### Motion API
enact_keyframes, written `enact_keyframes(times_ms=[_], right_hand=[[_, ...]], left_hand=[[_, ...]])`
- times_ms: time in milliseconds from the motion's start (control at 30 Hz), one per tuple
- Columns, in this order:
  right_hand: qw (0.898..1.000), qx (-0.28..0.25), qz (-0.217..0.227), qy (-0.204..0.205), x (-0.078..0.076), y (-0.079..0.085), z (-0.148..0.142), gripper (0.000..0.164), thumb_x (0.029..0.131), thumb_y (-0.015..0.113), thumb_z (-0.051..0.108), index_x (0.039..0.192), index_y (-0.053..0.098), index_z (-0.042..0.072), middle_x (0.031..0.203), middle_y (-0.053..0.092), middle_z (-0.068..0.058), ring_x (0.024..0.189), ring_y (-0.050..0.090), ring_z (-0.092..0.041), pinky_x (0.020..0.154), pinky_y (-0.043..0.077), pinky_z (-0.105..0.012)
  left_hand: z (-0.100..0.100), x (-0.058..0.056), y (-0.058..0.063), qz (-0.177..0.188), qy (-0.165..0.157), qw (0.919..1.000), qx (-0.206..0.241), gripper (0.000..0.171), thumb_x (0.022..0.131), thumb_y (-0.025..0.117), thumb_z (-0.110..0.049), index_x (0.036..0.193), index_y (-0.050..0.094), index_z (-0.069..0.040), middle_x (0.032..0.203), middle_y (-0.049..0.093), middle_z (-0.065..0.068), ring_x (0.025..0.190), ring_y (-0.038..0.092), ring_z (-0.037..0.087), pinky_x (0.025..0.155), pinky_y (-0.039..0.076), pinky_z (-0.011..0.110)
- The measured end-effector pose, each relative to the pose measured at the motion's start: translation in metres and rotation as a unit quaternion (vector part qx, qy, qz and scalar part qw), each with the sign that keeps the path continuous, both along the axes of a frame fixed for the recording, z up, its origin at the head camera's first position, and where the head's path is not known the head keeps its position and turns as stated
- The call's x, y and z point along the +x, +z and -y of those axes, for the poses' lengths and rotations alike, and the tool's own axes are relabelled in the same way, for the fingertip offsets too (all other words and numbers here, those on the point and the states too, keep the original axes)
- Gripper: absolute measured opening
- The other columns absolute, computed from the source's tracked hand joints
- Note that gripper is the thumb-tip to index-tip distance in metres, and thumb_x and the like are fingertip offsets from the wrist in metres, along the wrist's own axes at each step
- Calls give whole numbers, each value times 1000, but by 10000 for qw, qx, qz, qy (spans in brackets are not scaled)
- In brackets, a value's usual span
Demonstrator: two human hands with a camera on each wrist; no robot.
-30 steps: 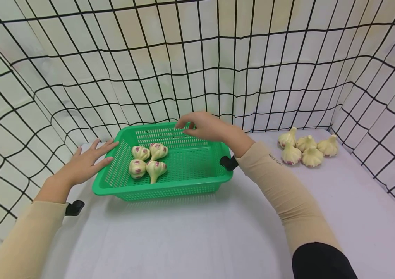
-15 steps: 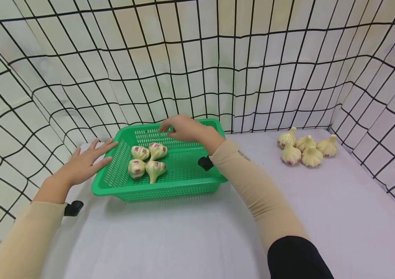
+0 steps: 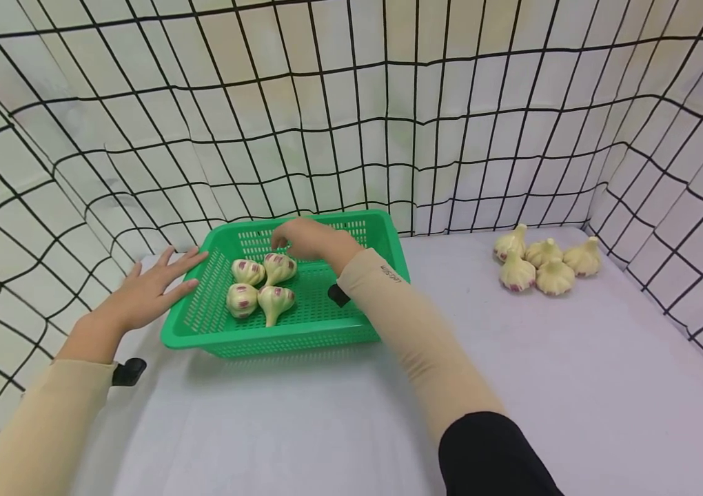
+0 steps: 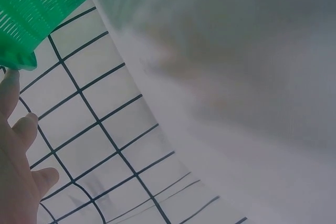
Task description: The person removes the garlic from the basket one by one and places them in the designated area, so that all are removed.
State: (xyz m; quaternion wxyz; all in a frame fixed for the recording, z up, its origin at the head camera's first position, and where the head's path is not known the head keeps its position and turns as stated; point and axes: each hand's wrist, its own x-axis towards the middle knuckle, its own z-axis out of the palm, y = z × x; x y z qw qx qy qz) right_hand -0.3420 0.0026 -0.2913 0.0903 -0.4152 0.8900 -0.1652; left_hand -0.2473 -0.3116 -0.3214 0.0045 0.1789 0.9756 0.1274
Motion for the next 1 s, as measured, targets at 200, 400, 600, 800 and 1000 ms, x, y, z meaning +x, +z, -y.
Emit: enact_keyframes(times_ms=[200, 400, 600, 800, 1000], right_hand=[[9986, 409, 228, -229, -2, -5, 18, 41, 104, 54, -3, 143, 60, 10, 144, 57, -10, 135, 51, -25, 103, 48, -33], [9951, 930, 114, -323, -6, -11, 31, 44, 103, 57, -1, 144, 58, 15, 148, 53, -9, 138, 47, -25, 108, 45, -37], [9944, 999, 84, -324, -7, -15, 37, 51, 102, 59, -2, 150, 52, 15, 156, 46, -8, 144, 41, -25, 111, 41, -36], [9936, 832, 620, -452, -3, -18, 38, 65, 98, 58, -10, 156, 47, 19, 163, 38, -6, 143, 40, -23, 87, 43, -29], [9942, 749, 608, -484, -8, -23, 32, 62, 96, 61, -12, 150, 53, 15, 157, 46, -7, 143, 41, -25, 103, 45, -31]], left_hand=[[3, 2, 1, 74, 26, 10000, 4, 68, 108, 42, -51, 165, 24, -19, 170, 16, 13, 154, -3, 45, 112, -10, 76], [4, 0, 0, 23, -17, 10000, 19, 68, 108, 40, -52, 165, 24, -19, 170, 17, 14, 155, -3, 45, 112, -9, 76], [2, 0, 1, 8, -31, 10000, 45, 68, 108, 41, -51, 165, 23, -19, 169, 17, 15, 154, -3, 45, 113, -9, 75], [2, 0, -1, -32, -58, 10000, 47, 67, 108, 41, -51, 165, 25, -18, 169, 18, 16, 154, -2, 47, 112, -9, 76], [2, 1, -1, -14, -58, 10000, 60, 67, 108, 41, -52, 165, 25, -19, 169, 18, 15, 154, -2, 46, 113, -9, 75]])
